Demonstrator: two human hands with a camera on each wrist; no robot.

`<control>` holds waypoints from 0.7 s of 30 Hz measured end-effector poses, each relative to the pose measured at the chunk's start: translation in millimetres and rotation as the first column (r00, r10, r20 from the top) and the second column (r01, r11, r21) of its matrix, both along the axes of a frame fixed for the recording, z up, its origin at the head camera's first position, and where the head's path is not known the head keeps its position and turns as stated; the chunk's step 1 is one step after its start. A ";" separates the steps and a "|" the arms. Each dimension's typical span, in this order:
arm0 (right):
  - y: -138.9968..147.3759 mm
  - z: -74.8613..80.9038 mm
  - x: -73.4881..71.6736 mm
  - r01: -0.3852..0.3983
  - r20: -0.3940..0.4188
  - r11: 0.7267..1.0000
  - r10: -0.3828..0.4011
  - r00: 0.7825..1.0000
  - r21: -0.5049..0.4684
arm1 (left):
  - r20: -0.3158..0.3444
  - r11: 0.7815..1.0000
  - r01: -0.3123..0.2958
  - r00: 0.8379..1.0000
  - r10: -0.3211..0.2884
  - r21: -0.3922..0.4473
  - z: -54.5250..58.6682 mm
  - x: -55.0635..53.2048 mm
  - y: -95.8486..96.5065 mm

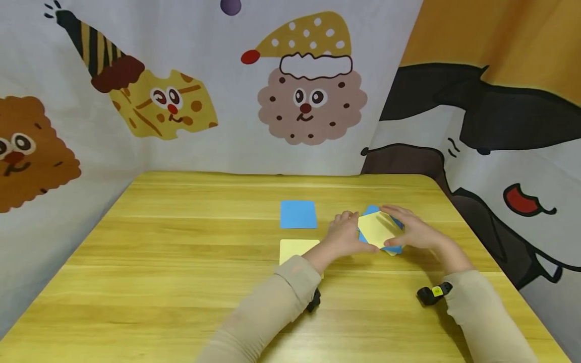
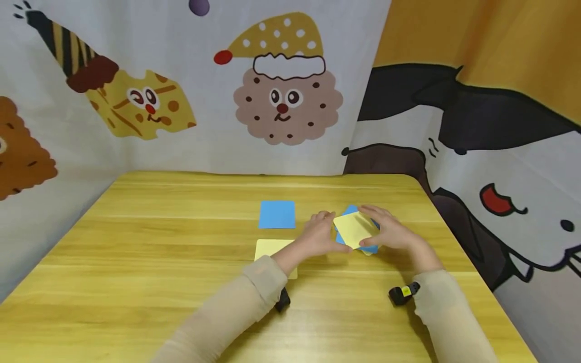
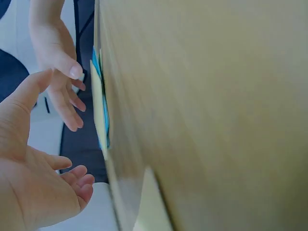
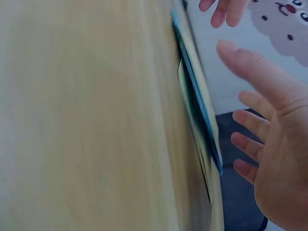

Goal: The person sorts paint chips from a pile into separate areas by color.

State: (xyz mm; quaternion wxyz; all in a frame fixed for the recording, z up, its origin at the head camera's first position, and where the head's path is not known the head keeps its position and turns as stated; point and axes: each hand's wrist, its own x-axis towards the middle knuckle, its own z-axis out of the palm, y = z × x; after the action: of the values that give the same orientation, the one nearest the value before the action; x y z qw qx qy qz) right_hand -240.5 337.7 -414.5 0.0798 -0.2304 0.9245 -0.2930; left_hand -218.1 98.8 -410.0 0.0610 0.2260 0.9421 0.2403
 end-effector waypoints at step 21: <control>12.6 6.5 -21.8 -0.091 0.166 0.990 0.073 0.984 0.109 | 0.006 0.990 -0.079 0.997 0.080 -0.115 -21.3 -16.9 31.9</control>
State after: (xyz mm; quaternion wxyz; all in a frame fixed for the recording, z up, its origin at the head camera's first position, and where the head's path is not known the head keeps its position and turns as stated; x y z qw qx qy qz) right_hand -262.3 350.4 -408.0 0.1796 -0.2388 0.9202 -0.2528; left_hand -235.0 130.7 -431.3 0.0692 0.1830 0.9622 0.1893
